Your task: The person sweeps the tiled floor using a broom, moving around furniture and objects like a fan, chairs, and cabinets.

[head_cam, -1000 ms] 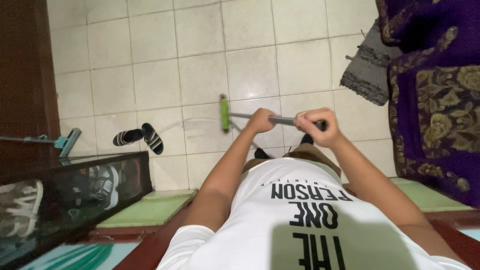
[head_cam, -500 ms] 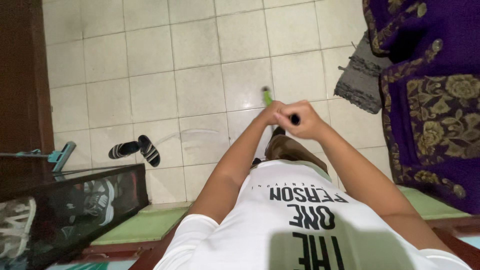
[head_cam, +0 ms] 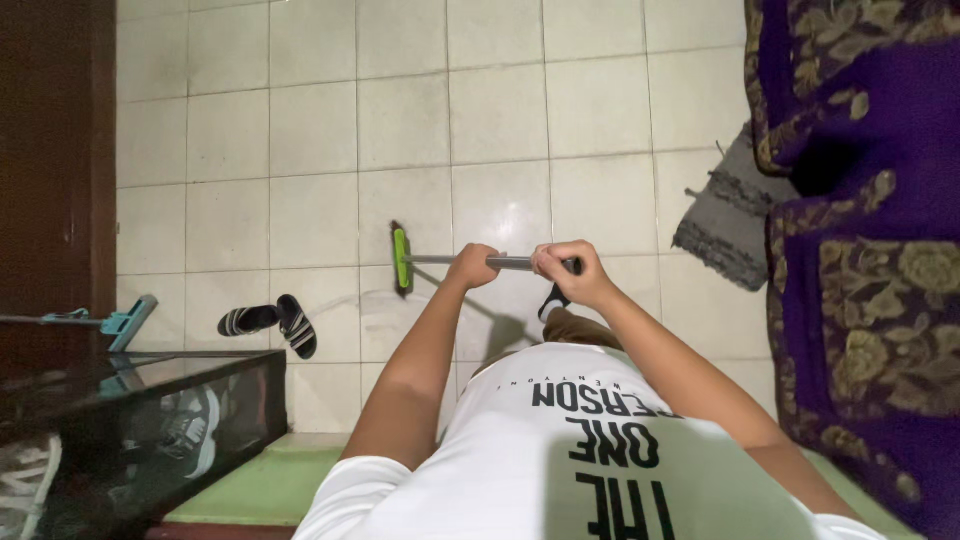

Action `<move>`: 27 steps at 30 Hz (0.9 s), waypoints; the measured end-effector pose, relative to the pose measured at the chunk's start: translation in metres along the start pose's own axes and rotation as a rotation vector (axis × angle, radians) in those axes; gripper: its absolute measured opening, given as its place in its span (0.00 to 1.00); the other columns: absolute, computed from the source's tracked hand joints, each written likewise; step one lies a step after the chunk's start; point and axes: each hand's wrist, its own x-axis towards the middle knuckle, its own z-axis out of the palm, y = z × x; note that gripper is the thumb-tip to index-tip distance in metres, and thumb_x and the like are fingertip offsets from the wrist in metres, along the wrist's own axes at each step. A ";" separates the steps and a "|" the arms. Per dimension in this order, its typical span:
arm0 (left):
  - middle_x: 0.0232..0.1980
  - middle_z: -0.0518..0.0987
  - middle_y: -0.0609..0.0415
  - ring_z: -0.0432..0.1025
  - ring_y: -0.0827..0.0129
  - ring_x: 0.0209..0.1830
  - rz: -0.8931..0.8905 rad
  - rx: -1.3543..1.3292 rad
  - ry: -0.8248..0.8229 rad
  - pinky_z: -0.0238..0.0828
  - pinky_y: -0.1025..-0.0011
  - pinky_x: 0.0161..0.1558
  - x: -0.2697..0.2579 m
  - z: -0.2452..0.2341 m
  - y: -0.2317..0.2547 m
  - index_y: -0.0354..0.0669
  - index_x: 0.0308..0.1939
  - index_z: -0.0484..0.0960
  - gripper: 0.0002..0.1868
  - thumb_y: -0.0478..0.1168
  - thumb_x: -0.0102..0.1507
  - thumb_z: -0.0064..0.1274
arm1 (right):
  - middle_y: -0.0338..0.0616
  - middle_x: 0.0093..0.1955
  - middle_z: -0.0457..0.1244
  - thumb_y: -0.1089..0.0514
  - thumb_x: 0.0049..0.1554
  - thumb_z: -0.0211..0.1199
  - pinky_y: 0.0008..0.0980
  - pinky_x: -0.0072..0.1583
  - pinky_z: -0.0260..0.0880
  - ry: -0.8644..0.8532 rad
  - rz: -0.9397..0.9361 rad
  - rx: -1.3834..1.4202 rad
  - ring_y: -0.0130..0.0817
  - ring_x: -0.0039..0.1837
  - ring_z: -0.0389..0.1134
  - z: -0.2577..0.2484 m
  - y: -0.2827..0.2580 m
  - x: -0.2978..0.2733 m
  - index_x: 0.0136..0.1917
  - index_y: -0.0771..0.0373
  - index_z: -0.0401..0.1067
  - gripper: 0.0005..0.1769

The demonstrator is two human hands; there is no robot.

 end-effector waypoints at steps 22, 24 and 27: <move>0.33 0.84 0.47 0.79 0.66 0.32 0.222 -0.524 -0.078 0.75 0.63 0.37 0.234 0.044 0.121 0.41 0.31 0.85 0.12 0.47 0.55 0.60 | 0.47 0.27 0.57 0.64 0.61 0.64 0.29 0.37 0.60 -0.018 -0.024 -0.493 0.29 0.32 0.55 -0.152 -0.089 0.131 0.31 0.69 0.64 0.19; 0.34 0.82 0.37 0.77 0.48 0.33 0.329 -0.289 0.022 0.74 0.57 0.36 0.232 0.024 0.115 0.37 0.32 0.83 0.13 0.45 0.55 0.56 | 0.45 0.31 0.61 0.63 0.62 0.62 0.27 0.38 0.60 -0.013 -0.057 -0.348 0.26 0.35 0.55 -0.159 -0.080 0.135 0.34 0.70 0.65 0.17; 0.33 0.80 0.35 0.76 0.43 0.34 0.222 -0.256 -0.020 0.72 0.55 0.37 0.227 -0.006 0.116 0.37 0.30 0.82 0.14 0.46 0.57 0.56 | 0.42 0.30 0.61 0.63 0.65 0.60 0.28 0.38 0.57 0.049 -0.029 -0.318 0.25 0.34 0.54 -0.163 -0.068 0.145 0.32 0.69 0.64 0.19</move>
